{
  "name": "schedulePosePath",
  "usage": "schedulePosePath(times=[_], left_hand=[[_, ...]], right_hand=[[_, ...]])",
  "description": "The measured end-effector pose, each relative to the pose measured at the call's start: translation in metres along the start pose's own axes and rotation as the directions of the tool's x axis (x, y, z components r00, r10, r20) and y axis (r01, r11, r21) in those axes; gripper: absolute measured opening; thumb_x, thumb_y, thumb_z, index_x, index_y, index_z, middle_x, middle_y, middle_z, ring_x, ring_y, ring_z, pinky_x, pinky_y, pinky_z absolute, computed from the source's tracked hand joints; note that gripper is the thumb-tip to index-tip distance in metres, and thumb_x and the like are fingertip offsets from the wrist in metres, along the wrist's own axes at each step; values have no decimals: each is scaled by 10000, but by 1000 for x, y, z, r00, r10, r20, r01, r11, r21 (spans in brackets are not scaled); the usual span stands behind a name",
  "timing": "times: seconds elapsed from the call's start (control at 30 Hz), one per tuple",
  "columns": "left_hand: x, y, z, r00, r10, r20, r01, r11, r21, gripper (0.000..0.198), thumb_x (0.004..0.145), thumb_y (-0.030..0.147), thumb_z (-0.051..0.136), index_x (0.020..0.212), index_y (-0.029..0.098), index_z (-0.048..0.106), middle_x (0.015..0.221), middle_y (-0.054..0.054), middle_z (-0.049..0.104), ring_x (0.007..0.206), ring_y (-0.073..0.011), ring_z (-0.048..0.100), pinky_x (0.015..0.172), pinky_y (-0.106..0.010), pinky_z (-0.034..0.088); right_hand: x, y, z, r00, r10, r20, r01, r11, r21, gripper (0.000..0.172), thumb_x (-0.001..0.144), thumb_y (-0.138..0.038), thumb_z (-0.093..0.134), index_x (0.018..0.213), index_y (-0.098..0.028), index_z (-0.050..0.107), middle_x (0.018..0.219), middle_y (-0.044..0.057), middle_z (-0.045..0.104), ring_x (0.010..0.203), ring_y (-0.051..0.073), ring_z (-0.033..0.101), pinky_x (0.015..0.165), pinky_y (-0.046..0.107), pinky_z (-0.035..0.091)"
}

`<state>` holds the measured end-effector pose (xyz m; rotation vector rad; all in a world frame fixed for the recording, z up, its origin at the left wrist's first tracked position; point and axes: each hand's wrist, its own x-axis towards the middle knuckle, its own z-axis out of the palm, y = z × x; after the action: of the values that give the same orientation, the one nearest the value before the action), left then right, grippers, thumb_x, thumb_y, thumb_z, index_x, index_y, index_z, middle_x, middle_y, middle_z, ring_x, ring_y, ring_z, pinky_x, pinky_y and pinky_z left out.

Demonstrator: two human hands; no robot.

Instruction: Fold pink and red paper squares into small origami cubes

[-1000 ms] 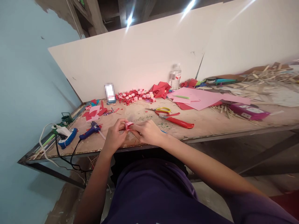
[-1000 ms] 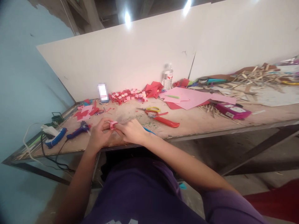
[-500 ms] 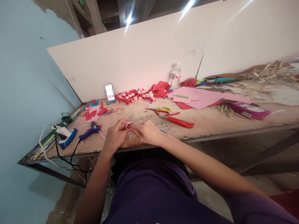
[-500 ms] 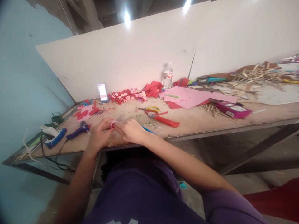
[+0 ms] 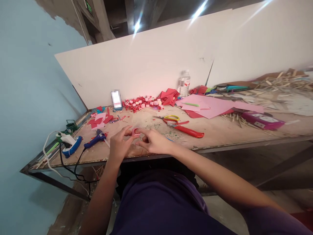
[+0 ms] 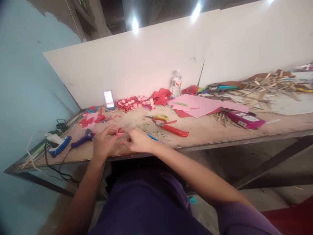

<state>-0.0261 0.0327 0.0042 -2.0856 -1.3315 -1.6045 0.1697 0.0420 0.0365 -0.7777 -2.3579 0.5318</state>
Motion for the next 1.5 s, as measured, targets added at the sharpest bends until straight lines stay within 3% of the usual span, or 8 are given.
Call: schedulePosePath(times=[0.4,0.67,0.93,1.17,1.4,1.5], left_hand=[[-1,-4,2,1000,-5,0,5,999,54,374,845,377,771,1177,222,701,865,-16,779,802,-190,753,813,-294,594],[0,3,-5,982,170,86,-174,984,42,298,897,353,716,1159,215,686,838,-30,731,770,-173,704,792,-271,567],[-2,4,-6,986,23,164,-17,999,-43,191,897,278,686,1082,231,673,924,1,739,780,-143,696,781,-247,556],[-2,2,-4,983,-14,184,23,999,-44,180,886,251,654,1066,244,657,922,9,736,771,-140,698,776,-256,570],[-2,2,-4,988,-72,133,86,991,-98,199,888,280,664,1077,237,615,982,-15,754,770,-144,715,740,-262,587],[-2,4,-6,993,-74,88,88,981,-173,186,881,264,662,1045,226,583,965,-23,754,813,-151,732,728,-253,595]], right_hand=[[3,1,1,999,38,23,-40,996,75,471,867,-221,655,1320,-127,562,473,-125,419,448,102,369,575,232,330],[-4,-3,1,997,39,-63,-43,997,-67,254,942,-280,603,1167,-174,654,527,-84,497,478,99,365,608,224,314],[-7,-1,1,998,4,-59,-20,964,-264,368,924,-202,609,1288,-210,658,583,-43,592,529,126,469,609,239,282],[-6,1,1,998,-36,-60,16,954,-300,407,939,-214,606,1345,-214,637,586,-29,623,543,139,525,611,234,298],[-10,4,2,969,-118,-219,77,979,-189,288,977,-271,571,1210,-185,718,550,-36,599,473,110,457,601,227,344],[-11,4,1,945,-106,-310,80,992,-93,266,986,-345,568,1038,-154,747,540,-34,569,465,101,430,580,233,356]])
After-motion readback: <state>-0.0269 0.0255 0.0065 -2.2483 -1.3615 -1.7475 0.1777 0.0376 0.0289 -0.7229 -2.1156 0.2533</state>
